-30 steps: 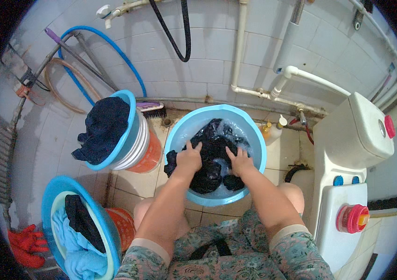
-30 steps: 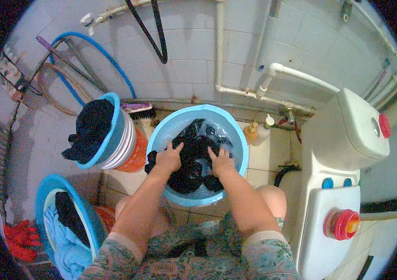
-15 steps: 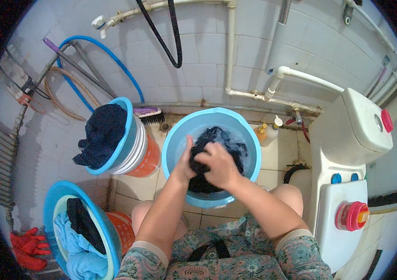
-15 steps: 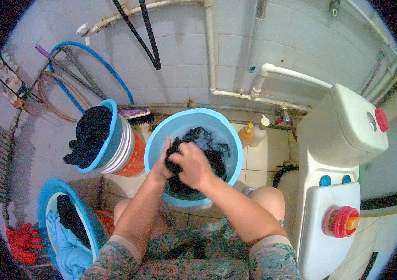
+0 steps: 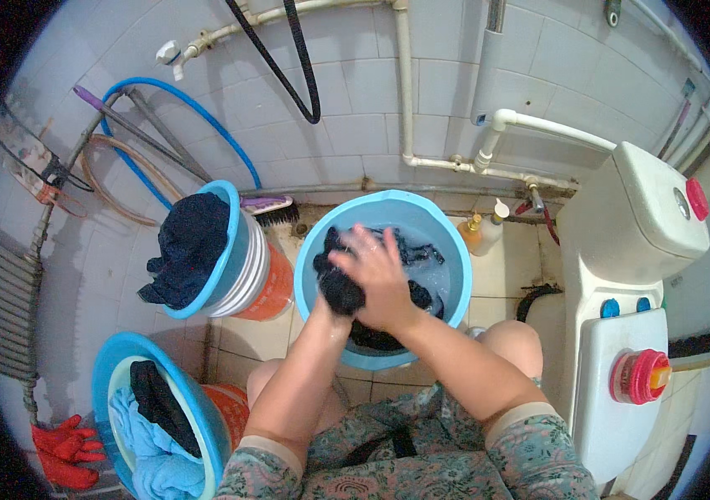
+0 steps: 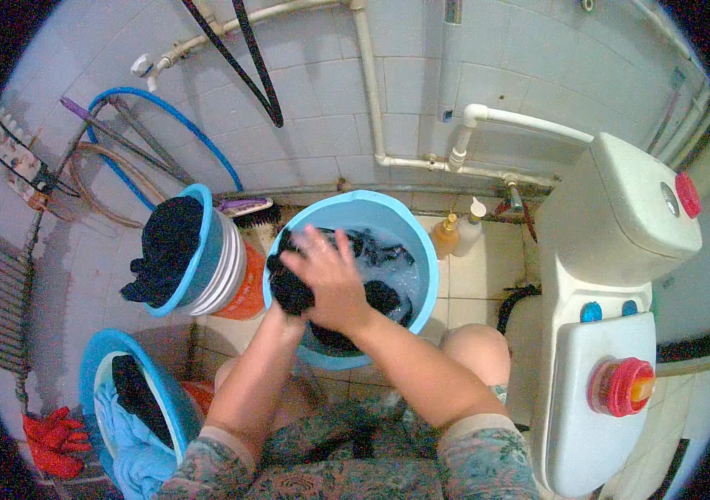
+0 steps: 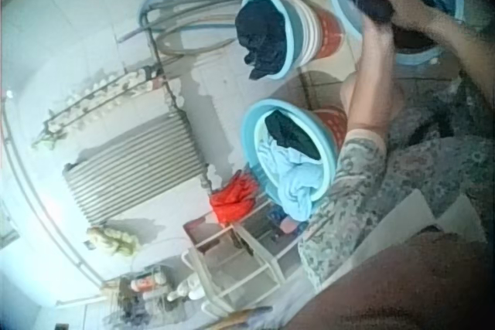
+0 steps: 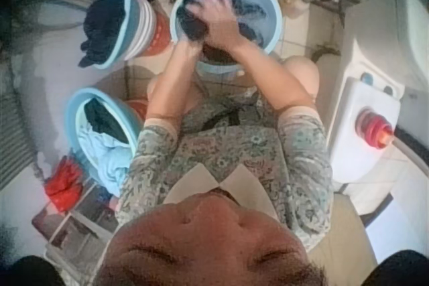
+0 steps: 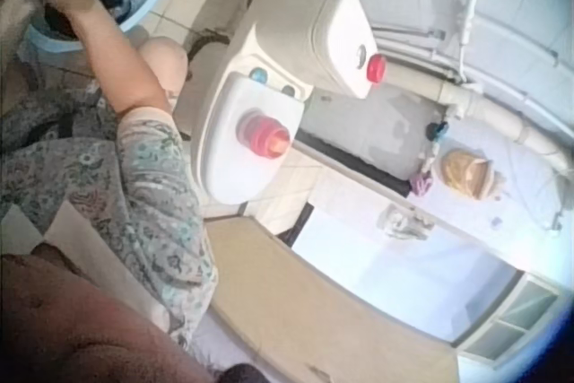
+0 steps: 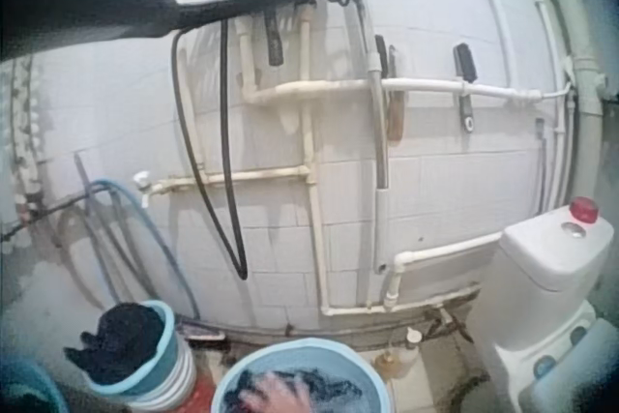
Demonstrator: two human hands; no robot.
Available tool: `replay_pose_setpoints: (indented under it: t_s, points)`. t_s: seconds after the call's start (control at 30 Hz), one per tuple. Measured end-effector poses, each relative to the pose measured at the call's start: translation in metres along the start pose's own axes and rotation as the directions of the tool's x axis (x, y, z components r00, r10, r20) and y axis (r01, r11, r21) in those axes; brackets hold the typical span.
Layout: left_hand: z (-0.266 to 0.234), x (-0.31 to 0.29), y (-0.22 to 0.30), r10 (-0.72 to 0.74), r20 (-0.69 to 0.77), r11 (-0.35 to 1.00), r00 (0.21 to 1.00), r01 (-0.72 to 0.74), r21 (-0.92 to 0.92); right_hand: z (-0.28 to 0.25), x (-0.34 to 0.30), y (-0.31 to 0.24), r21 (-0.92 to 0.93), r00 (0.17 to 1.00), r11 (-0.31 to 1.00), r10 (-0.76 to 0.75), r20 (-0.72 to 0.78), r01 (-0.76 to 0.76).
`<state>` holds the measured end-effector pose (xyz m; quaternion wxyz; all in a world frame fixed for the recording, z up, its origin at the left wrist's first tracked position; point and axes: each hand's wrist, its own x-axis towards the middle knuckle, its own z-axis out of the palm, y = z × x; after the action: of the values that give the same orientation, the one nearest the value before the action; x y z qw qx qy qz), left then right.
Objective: The person sits on the floor and hand-washes a dark garment in a blue basin filled with water. They repeatedly submerge, scrub, and wring the fabric, occasionally applying liquid detergent from a bottle to the item.
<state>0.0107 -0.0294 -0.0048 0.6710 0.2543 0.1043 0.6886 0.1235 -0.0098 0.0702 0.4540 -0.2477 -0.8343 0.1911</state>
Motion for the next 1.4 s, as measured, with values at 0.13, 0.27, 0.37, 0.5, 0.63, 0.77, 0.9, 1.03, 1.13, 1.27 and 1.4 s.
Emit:
replay_pose_setpoints:
  t_s: [0.13,0.27,0.37,0.5,0.63,0.77,0.9,1.03,1.13,1.27,1.4]
  points:
    - [0.049,0.007,-0.006,-0.039,-0.46,0.953,0.887,0.171,0.25,0.008,0.001,0.048,0.137,0.916,0.915,0.392,-0.085,-0.378]
    - [0.04,0.006,0.014,-0.16,-0.647,0.866,0.746,0.421,0.271,-0.01,0.003,0.092,0.538,0.552,0.318,0.756,0.352,-0.78]
    - [0.065,0.017,0.048,-0.224,-0.692,0.811,0.686,0.525,0.259,-0.024,0.001,0.09,0.58,0.492,0.044,0.585,0.645,-0.813]
    - [0.071,0.017,0.062,-0.324,-0.52,0.87,0.791,0.464,0.164,-0.037,-0.007,0.085,0.526,0.473,-0.068,0.35,0.809,-0.848]
    - [0.069,0.015,0.053,-0.322,-0.48,0.891,0.816,0.433,0.137,-0.032,-0.019,0.094,0.519,0.503,-0.218,0.13,0.855,-0.827]
    - [0.072,0.024,0.059,-0.355,-0.488,0.898,0.797,0.435,0.057,-0.03,-0.006,0.086,0.632,0.575,-0.35,0.264,0.774,-0.691]
    - [0.06,0.02,0.059,-0.351,-0.593,0.827,0.724,0.537,0.166,-0.041,0.015,0.077,0.767,0.582,-0.047,0.622,0.523,-0.64]
    - [0.053,0.018,0.048,-0.404,-0.538,0.846,0.74,0.526,0.089,-0.033,0.023,0.052,0.516,0.841,0.704,0.537,0.062,-0.488]
    - [0.061,0.02,0.044,-0.343,-0.533,0.886,0.774,0.455,0.089,-0.02,0.013,0.021,0.212,0.994,0.974,0.062,0.087,-0.079]
    - [0.02,0.027,0.045,-0.455,-0.166,0.889,0.875,0.438,-0.132,-0.011,0.001,0.006,0.121,0.921,0.954,-0.297,0.251,0.274]
    - [0.007,0.011,0.014,0.183,0.097,0.975,0.978,-0.193,0.108,-0.014,0.01,-0.013,0.0,0.965,0.968,-0.248,0.086,0.249]
